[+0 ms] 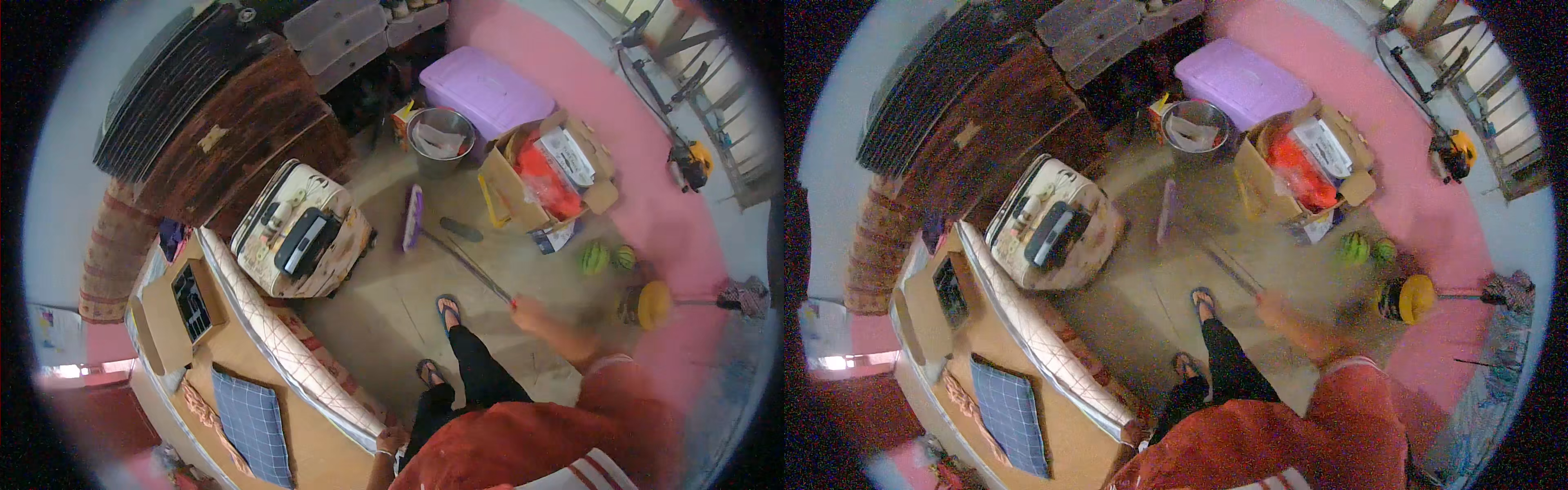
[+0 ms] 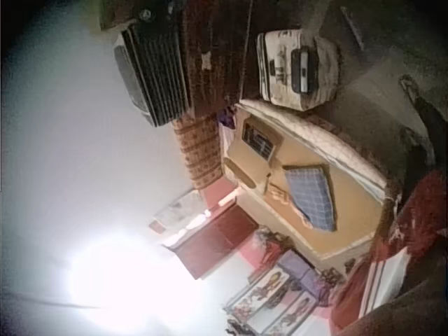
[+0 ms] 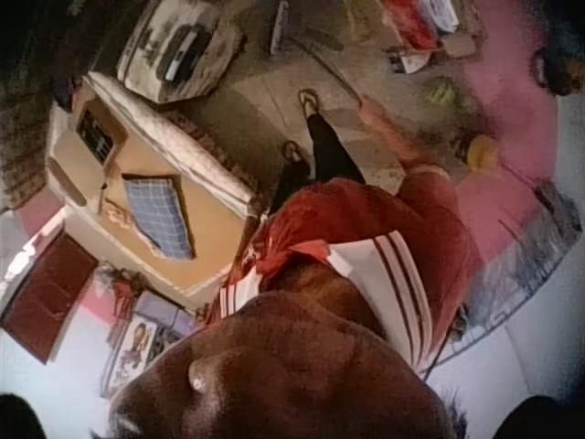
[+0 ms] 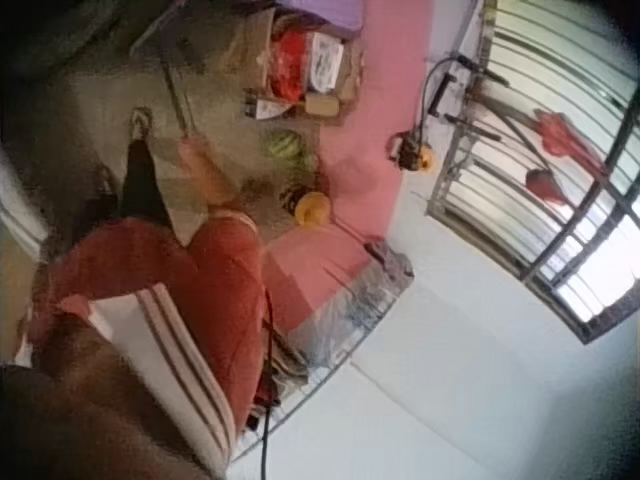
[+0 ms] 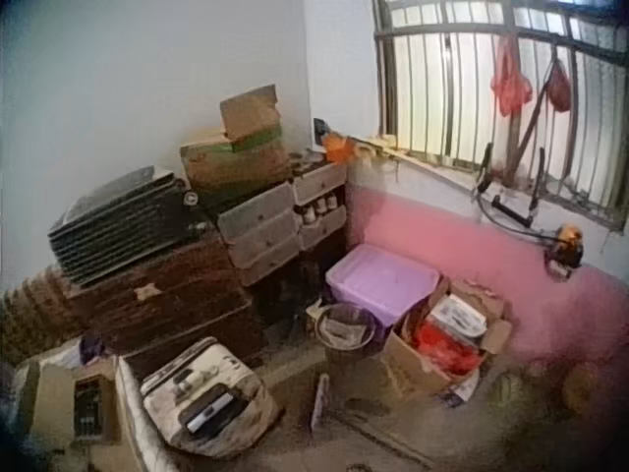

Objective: The person sweeps the bedroom floor with a broom, sweeps debris into a dustpan, and walks to another area to sweep the floor with the broom.

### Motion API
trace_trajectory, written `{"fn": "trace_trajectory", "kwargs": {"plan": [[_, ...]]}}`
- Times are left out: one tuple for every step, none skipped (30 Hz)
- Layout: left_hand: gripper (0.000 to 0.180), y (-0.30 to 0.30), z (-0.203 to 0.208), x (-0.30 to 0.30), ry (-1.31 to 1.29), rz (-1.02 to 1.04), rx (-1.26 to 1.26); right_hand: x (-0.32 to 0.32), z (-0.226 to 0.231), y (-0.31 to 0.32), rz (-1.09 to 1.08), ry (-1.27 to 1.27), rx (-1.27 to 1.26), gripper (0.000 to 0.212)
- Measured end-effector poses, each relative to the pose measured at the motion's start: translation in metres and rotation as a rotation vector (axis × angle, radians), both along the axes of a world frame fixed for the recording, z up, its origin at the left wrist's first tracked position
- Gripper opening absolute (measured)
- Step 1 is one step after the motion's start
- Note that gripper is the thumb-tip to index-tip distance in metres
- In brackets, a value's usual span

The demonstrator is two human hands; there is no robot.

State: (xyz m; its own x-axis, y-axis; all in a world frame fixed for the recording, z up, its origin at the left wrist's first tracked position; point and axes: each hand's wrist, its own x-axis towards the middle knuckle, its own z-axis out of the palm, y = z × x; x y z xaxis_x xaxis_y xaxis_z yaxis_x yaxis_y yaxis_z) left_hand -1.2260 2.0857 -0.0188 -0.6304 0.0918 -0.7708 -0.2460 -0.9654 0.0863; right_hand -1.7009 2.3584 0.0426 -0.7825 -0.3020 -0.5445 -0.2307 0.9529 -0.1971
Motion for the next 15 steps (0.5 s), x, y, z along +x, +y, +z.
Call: {"fn": "trace_trajectory", "kwargs": {"plan": [[0.023,0.005,0.011,-0.008,-0.22,-0.461,-0.522,-0.032,-0.018,-0.028,-0.072,-0.023,-0.018,0.026],[0.024,0.012,0.02,-0.02,-0.362,-0.941,-1.037,-0.065,-0.033,-0.054,-0.063,-0.027,-0.051,0.028],[0.024,0.016,0.028,-0.033,-0.293,-0.998,-1.322,-0.096,-0.049,-0.085,-0.058,-0.067,-0.02,0.031],[0.024,0.014,0.03,-0.052,-0.321,-0.936,-0.881,-0.124,-0.063,-0.114,-0.116,-0.088,-0.05,0.034],[0.025,0.016,0.042,-0.061,-0.199,-0.828,-0.88,-0.15,-0.076,-0.142,-0.132,-0.077,-0.208,0.037],[0.025,0.025,0.052,-0.071,-0.103,-0.727,-0.842,-0.173,-0.089,-0.176,-0.207,-0.054,-0.201,0.04],[0.025,0.032,0.048,-0.09,-0.156,-0.781,-0.828,-0.192,-0.099,-0.196,0.019,0.04,-0.343,0.044],[0.026,0.041,0.049,-0.103,-0.251,-0.758,-0.831,-0.208,-0.11,-0.226,-0.12,-0.014,-0.328,0.043],[0.026,0.046,0.056,-0.111,-0.334,-0.723,-0.837,-0.228,-0.119,-0.247,-0.134,-0.264,-0.26,0.04],[0.024,0.046,0.051,-0.124,-0.353,-0.811,-0.915,-0.232,-0.127,-0.258,-0.161,-0.437,-0.191,0.039],[0.022,0.045,0.051,-0.133,-0.403,-0.957,-0.955,-0.234,-0.135,-0.268,-0.18,-0.604,-0.108,0.037],[0.022,0.045,0.058,-0.137,-0.37,-0.916,-0.974,-0.229,-0.142,-0.271,-0.168,-0.599,-0.105,0.037],[0.021,0.044,0.056,-0.147,-0.298,-0.896,-1.043,-0.217,-0.147,-0.266,-0.212,-0.493,-0.164,0.036],[0.019,0.042,0.057,-0.156,-0.215,-0.872,-1.115,-0.202,-0.151,-0.257,-0.111,-0.437,-0.173,0.035],[0.019,0.037,0.058,-0.163,-0.207,-0.886,-1.112,-0.181,-0.152,-0.241,-0.073,-0.336,-0.204,0.034]]}}
